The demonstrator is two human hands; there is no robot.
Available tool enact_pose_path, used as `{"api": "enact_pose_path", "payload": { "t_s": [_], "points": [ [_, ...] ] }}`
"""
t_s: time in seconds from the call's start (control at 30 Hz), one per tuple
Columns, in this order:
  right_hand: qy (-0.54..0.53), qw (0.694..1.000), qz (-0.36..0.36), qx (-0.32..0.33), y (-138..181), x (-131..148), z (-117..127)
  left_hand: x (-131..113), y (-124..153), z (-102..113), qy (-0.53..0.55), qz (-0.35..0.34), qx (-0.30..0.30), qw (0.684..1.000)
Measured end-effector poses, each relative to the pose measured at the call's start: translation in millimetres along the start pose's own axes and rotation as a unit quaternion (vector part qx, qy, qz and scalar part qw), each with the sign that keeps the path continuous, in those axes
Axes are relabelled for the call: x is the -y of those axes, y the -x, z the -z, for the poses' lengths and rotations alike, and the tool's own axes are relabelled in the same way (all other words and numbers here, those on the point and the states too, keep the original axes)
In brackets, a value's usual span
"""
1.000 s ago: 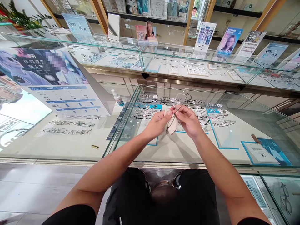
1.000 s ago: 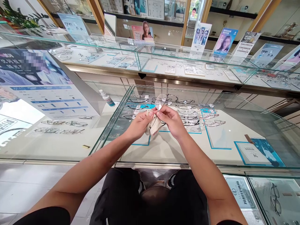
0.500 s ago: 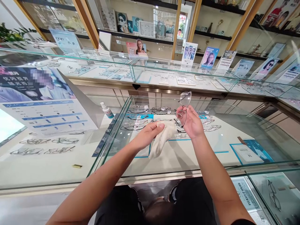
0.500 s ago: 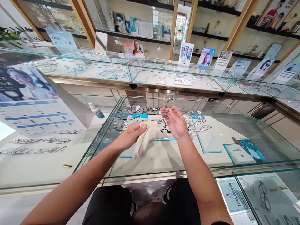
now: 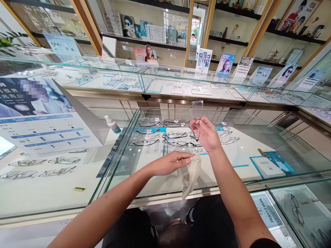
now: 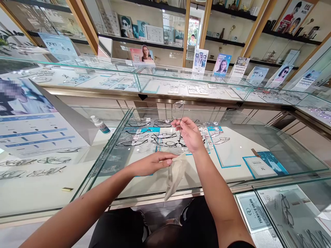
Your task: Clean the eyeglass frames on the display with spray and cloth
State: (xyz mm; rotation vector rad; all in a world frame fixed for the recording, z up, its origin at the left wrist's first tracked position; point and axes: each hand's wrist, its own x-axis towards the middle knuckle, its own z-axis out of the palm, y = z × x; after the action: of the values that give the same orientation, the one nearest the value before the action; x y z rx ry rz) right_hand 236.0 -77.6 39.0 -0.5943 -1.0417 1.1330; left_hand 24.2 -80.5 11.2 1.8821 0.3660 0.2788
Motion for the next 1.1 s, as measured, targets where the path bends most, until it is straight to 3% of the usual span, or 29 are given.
{"api": "enact_pose_path", "payload": {
  "t_s": [0.03,0.1,0.13,0.2,0.23,0.3,0.37,0.53,0.7,0.83,0.9,1.0,1.1],
  "points": [
    [0.008,1.000,-0.001,0.008,1,1,-1,0,1,3,-0.050,-0.014,-0.026,0.998],
    [0.027,0.999,-0.007,0.029,2,5,-2,1,3,12,-0.153,-0.050,-0.152,0.975],
    [0.039,0.998,-0.013,0.043,3,8,-2,2,5,18,-0.204,-0.074,-0.243,0.945],
    [0.061,0.994,-0.024,0.084,6,12,-1,6,8,30,-0.294,-0.130,-0.419,0.849],
    [0.073,0.991,-0.030,0.109,6,14,0,8,10,35,-0.329,-0.159,-0.473,0.802],
    [0.099,0.981,-0.047,0.159,8,17,3,10,13,43,-0.386,-0.204,-0.515,0.738],
    [0.125,0.970,-0.073,0.195,8,19,5,11,15,45,-0.424,-0.239,-0.507,0.712],
    [0.170,0.943,-0.123,0.258,8,23,6,12,12,38,-0.441,-0.283,-0.468,0.712],
    [0.178,0.938,-0.131,0.268,8,25,6,15,11,33,-0.419,-0.207,-0.474,0.747],
    [0.205,0.937,-0.111,0.259,8,25,7,13,11,30,-0.387,-0.212,-0.488,0.753],
    [0.224,0.944,-0.078,0.228,6,24,7,12,11,30,-0.379,-0.219,-0.502,0.746],
    [0.254,0.960,0.017,0.118,4,20,9,11,11,35,-0.371,-0.196,-0.536,0.733],
    [0.314,0.941,0.126,0.016,5,11,10,11,11,42,-0.357,-0.159,-0.574,0.719]
  ]
}}
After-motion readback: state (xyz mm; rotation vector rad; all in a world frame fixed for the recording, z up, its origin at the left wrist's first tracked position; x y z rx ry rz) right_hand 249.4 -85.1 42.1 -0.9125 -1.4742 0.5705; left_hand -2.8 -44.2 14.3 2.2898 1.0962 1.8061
